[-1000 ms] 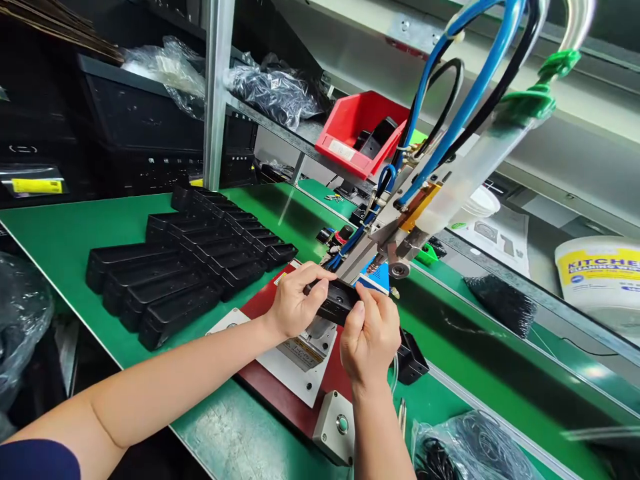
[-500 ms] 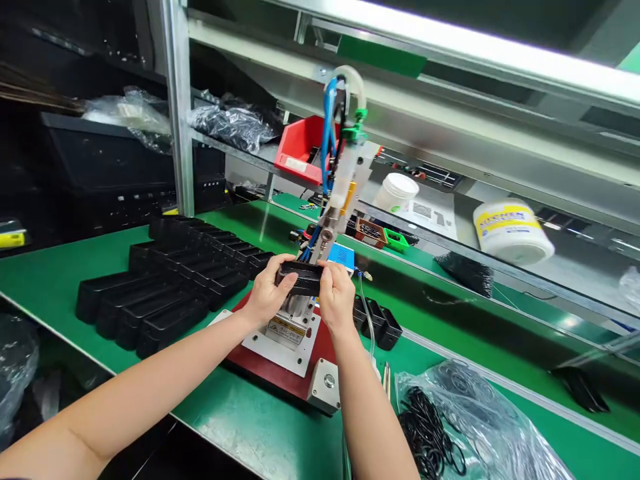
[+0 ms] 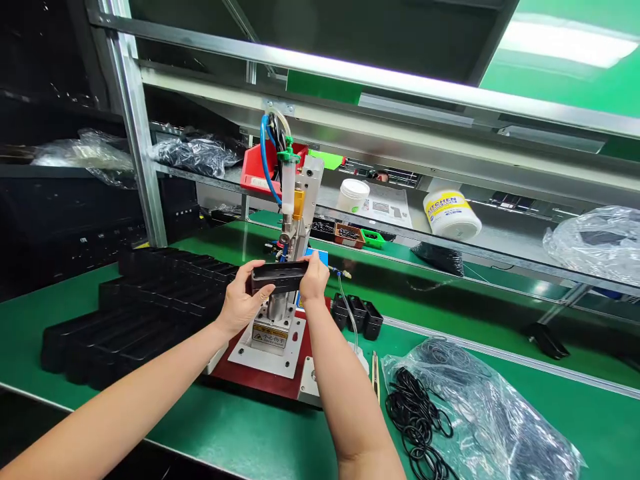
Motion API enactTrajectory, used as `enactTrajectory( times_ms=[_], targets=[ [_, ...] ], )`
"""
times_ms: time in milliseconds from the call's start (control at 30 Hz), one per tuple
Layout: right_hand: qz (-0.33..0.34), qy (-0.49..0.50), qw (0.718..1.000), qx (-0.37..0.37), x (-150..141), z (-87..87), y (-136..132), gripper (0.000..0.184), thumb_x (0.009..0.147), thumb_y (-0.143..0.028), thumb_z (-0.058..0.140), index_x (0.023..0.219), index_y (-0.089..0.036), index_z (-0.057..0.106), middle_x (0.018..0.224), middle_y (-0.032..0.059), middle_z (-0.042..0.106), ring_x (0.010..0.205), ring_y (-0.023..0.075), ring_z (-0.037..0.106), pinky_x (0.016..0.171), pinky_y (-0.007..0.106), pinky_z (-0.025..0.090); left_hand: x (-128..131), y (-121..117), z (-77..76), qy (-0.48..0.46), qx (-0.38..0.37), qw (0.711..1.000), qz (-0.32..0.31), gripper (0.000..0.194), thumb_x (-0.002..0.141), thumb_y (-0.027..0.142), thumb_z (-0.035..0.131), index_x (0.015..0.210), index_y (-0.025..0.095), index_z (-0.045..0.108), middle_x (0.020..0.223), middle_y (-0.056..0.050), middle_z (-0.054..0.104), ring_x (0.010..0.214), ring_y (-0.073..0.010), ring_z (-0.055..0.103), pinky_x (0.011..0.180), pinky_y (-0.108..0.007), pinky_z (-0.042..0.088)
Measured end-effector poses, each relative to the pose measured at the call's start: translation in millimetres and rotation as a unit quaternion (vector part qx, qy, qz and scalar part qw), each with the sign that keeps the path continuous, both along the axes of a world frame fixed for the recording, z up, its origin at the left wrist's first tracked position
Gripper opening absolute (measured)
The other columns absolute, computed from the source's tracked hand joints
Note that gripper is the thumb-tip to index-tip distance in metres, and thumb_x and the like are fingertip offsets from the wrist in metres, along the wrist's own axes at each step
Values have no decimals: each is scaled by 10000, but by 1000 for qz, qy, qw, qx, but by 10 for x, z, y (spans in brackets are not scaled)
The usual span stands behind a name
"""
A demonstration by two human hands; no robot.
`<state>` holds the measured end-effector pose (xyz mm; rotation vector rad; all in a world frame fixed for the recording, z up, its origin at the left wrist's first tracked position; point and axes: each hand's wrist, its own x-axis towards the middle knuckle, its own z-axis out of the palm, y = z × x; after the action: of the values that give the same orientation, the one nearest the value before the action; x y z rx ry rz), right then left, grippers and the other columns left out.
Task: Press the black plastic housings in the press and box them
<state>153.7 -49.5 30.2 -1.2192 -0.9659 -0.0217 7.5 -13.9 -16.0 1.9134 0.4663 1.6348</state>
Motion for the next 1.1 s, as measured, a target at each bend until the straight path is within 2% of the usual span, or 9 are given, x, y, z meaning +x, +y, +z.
enactTrajectory(
  times_ms=[167, 367, 467, 633, 700, 767, 867, 967, 1100],
  targets=[
    [35, 1, 999, 18, -22, 141, -242, 591, 886, -599, 290, 608, -193, 617, 645, 27, 623, 645, 156, 567, 646, 288, 447, -35, -198, 64, -23, 91, 995, 33, 430, 799, 433, 669, 1125, 180, 547, 1010, -67, 658, 841, -159, 647, 758, -275, 530],
    [86, 14, 996, 0, -56, 17, -824, 573, 900, -584, 337, 624, -179, 634, 623, 27, 622, 577, 150, 559, 569, 284, 431, -137, -631, -80, -48, 220, 974, -2, 397, 822, 381, 659, 1152, 198, 538, 1050, -101, 647, 979, -209, 643, 826, -331, 554],
    [84, 23, 996, -11, -21, -28, -1050, 550, 901, -575, 362, 641, -176, 638, 624, 25, 621, 556, 144, 545, 545, 281, 415, -133, -807, -82, -47, 234, 971, -32, 382, 832, 362, 653, 1156, 197, 534, 1026, -106, 644, 980, -206, 637, 815, -330, 560],
    [21, 22, 999, -40, 97, -152, -1258, 536, 915, -561, 347, 720, -163, 647, 710, 45, 646, 660, 164, 582, 629, 300, 454, -1, -929, -156, -20, 143, 987, -63, 326, 832, 397, 644, 1077, 199, 559, 1010, -86, 642, 977, -196, 635, 834, -326, 546],
    [-27, 13, 999, -40, 66, -245, -1372, 478, 923, -537, 363, 942, -160, 655, 951, 75, 670, 870, 196, 609, 771, 336, 477, 76, -950, -219, -13, 59, 997, -57, 293, 817, 398, 658, 1012, 202, 562, 977, -62, 638, 942, -187, 635, 817, -320, 539],
    [-71, -15, 996, -49, -46, -362, -1511, 421, 920, -480, 414, 1179, -185, 567, 1196, 94, 599, 1053, 214, 571, 877, 373, 468, 159, -988, -261, -23, -57, 996, -59, 295, 808, 402, 664, 984, 205, 534, 903, -28, 621, 799, -153, 633, 715, -281, 538],
    [-55, -110, 987, -105, -273, -553, -1672, 493, 870, -361, 519, 1337, -228, 435, 1327, 105, 518, 1142, 229, 544, 900, 392, 491, 275, -1121, -267, -37, -183, 976, -112, 288, 854, 435, 592, 1003, 213, 486, 845, -2, 595, 678, -118, 600, 610, -237, 519],
    [-53, -142, 979, -137, -367, -684, -1729, 673, 809, -304, 585, 1424, -222, 324, 1374, 113, 487, 1224, 247, 499, 982, 416, 466, 355, -1318, -249, 22, -179, 964, -196, 296, 933, 448, 436, 1110, 218, 495, 1029, -60, 615, 870, -151, 633, 759, -293, 550],
    [-95, -59, 983, -145, -235, -713, -1762, 703, 760, -317, 647, 1390, -212, 354, 1308, 104, 546, 1110, 237, 577, 940, 396, 490, 403, -1499, -265, 134, -60, 965, -216, 379, 946, 396, 420, 1289, 242, 466, 1341, -109, 504, 1231, -221, 514, 1041, -427, 446]
  ],
)
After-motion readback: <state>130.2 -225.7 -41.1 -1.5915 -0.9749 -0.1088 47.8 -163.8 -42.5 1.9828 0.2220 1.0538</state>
